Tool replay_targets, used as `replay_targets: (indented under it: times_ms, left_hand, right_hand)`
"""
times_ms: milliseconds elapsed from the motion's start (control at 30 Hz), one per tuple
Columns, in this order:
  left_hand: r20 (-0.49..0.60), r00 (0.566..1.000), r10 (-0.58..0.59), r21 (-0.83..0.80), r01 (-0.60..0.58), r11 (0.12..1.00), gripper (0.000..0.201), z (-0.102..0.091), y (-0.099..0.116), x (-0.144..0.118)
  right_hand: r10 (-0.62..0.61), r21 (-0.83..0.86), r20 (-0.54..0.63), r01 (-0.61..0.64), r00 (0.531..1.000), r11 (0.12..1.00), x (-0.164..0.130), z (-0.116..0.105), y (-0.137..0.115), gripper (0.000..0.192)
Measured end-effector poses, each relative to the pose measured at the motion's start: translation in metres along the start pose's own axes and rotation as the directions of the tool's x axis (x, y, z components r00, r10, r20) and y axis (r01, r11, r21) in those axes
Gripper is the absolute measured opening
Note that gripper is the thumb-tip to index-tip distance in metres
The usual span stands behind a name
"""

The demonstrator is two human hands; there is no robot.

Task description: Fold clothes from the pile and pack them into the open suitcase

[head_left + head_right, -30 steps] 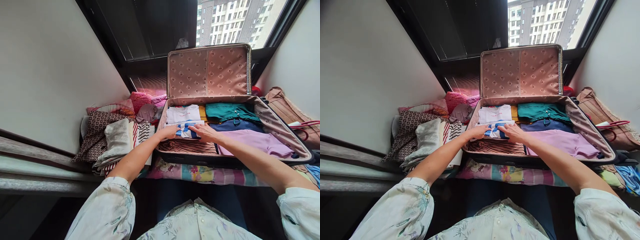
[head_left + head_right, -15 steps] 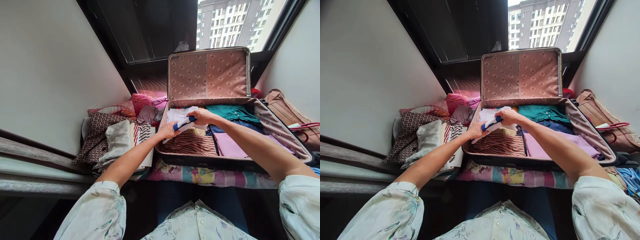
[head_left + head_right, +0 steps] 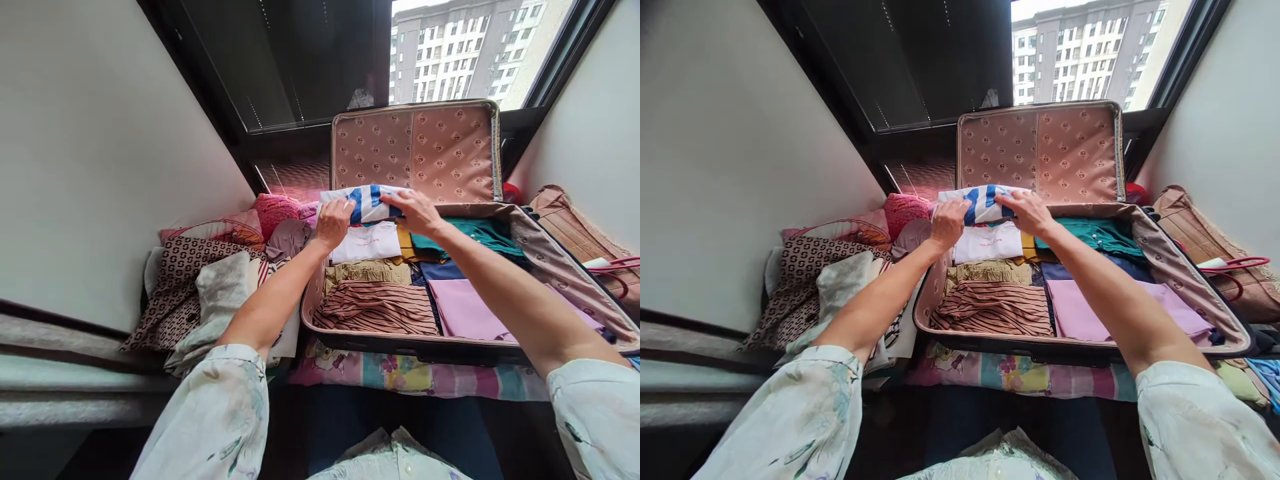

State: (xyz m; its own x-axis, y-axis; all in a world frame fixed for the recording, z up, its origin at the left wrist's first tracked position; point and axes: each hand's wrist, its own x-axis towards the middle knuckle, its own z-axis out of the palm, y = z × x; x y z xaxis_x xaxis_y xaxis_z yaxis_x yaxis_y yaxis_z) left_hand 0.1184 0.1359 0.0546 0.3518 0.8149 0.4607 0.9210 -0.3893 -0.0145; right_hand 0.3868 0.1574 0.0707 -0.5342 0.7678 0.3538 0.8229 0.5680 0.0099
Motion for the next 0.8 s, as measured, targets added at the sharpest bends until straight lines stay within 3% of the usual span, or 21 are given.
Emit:
replay_targets:
  times_ms: [67, 167, 267, 367, 500, 567, 700, 800]
  left_hand:
    - [0.182, 0.983, 0.014, 0.029, -0.019, 0.999, 0.047, 0.039, 0.0, -0.009]
    - [0.495, 0.869, -0.003, 0.047, -0.024, 0.999, 0.061, 0.09, 0.004, -0.026]
    - [0.617, 0.786, -0.03, 0.054, -0.005, 0.999, 0.089, 0.116, 0.01, -0.029]
    - [0.646, 0.762, -0.04, 0.057, 0.004, 0.998, 0.101, 0.12, 0.013, -0.021]
    - [0.564, 0.826, -0.011, 0.029, -0.006, 1.0, 0.086, 0.117, 0.004, -0.014]
    - [0.546, 0.837, 0.031, -0.054, -0.001, 0.999, 0.072, 0.115, -0.006, -0.011]
    - [0.533, 0.844, 0.06, -0.133, 0.013, 0.991, 0.055, 0.113, -0.019, -0.004]
    - [0.533, 0.845, 0.034, -0.096, 0.021, 0.995, 0.055, 0.115, -0.018, -0.002]
  right_hand:
    - [-0.005, -0.05, 0.122, 0.012, 0.992, 0.999, -0.013, 0.043, -0.001, 0.067]
    - [0.039, -0.06, 0.342, -0.02, 0.939, 0.998, -0.032, 0.101, -0.009, 0.07]
    - [0.063, -0.053, 0.383, -0.046, 0.922, 0.998, -0.043, 0.129, -0.017, 0.088]
    - [0.036, -0.076, 0.37, -0.009, 0.928, 0.997, -0.039, 0.128, -0.02, 0.092]
    - [0.043, -0.074, 0.365, -0.017, 0.93, 0.997, -0.016, 0.112, -0.013, 0.064]
    - [0.039, -0.031, 0.384, -0.029, 0.923, 0.999, -0.002, 0.105, -0.007, 0.06]
    - [0.051, -0.039, 0.436, -0.037, 0.898, 0.999, 0.014, 0.1, -0.007, 0.071]
    - [0.07, -0.152, 0.388, -0.011, 0.919, 0.988, 0.01, 0.104, -0.021, 0.082]
